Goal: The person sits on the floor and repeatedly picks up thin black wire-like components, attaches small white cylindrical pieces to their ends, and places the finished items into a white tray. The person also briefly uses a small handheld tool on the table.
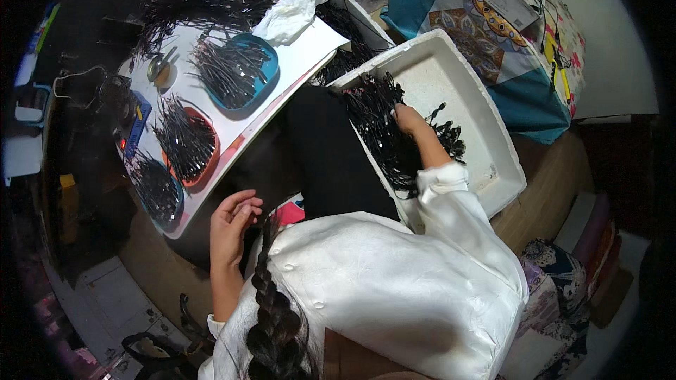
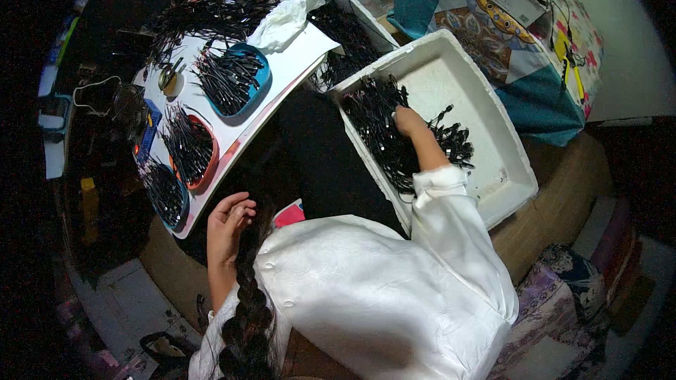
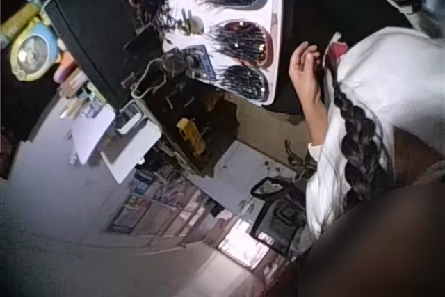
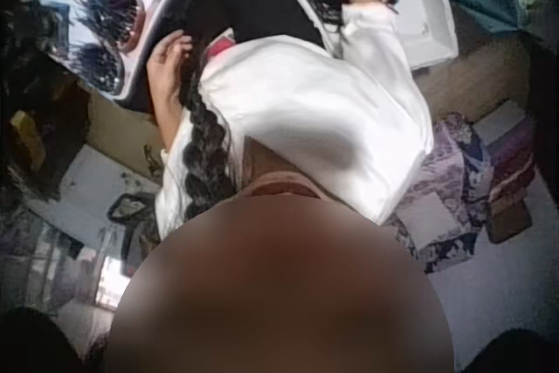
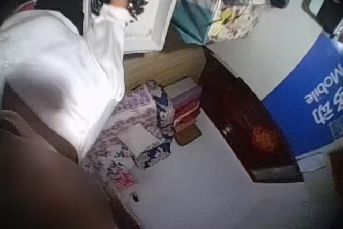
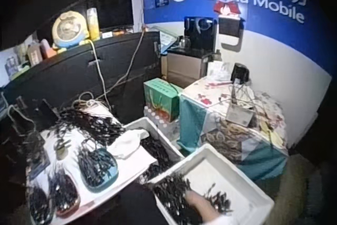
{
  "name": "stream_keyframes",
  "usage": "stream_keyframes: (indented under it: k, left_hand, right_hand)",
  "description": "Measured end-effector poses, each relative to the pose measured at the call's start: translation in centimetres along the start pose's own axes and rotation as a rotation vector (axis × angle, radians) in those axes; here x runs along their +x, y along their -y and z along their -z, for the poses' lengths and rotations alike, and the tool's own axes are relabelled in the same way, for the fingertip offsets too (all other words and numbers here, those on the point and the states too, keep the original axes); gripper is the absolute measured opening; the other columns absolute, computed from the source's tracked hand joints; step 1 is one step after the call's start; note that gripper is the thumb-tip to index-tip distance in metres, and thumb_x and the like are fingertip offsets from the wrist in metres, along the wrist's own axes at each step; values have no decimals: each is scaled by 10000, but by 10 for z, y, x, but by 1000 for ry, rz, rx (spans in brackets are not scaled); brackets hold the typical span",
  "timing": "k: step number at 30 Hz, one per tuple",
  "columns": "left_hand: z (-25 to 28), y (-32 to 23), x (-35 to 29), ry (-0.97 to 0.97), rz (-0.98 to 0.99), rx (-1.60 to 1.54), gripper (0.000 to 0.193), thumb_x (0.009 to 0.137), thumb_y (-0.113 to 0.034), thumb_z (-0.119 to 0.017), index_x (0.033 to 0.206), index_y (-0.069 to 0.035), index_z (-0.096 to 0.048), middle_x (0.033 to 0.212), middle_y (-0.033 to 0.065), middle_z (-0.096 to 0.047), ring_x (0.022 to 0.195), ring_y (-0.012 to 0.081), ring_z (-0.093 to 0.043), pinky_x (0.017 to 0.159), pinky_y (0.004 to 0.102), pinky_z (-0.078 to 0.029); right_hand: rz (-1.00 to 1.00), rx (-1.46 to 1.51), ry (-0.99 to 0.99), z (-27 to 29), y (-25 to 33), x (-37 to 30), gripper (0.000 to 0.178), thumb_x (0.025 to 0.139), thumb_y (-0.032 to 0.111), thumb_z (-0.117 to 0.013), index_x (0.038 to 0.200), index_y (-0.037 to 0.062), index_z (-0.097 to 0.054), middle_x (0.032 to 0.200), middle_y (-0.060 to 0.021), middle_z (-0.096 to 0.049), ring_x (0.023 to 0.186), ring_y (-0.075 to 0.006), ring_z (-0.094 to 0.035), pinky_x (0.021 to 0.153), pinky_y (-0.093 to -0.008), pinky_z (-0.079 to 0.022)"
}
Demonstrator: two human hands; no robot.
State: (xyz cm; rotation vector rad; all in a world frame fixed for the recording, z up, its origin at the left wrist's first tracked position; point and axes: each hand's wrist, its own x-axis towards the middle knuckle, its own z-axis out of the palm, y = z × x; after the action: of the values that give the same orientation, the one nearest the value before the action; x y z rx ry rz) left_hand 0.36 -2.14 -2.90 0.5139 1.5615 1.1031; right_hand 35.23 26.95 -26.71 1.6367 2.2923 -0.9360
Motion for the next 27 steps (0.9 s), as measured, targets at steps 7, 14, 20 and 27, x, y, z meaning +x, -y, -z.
stream_keyframes:
  k: [7,14,20,27]
  left_hand:
    - [-10,1,17,0,87,5,268,907,-80,-592,1155,18,-590,1013,80,-660,838,98,-609,738,211,-473]
    - [-18,-1,20,70,97,73,248,905,-45,-568,1139,30,-598,996,86,-665,854,100,-602,784,230,-471]
    - [-3,2,18,18,32,28,247,916,-85,-570,1132,31,-601,977,89,-665,842,110,-602,760,242,-475]
    - [73,-21,0,-562,-384,275,186,904,-73,-586,1064,8,-639,870,59,-672,703,74,-564,628,220,-440]
  right_hand:
    - [54,14,-435,-7,-10,37,322,884,245,-563,986,-59,-583,1032,-266,-614,965,-422,-577,857,-481,-454]
    - [100,61,-507,-34,-24,69,218,841,154,-554,926,-27,-641,904,-239,-638,922,-412,-584,839,-484,-445]
    - [-50,67,-449,-73,-64,79,250,872,182,-481,944,-13,-618,848,-247,-626,833,-443,-587,726,-487,-467]
    - [-98,332,-777,-5,-31,40,241,929,191,-510,1051,12,-617,890,-171,-675,795,-299,-644,738,-390,-494]
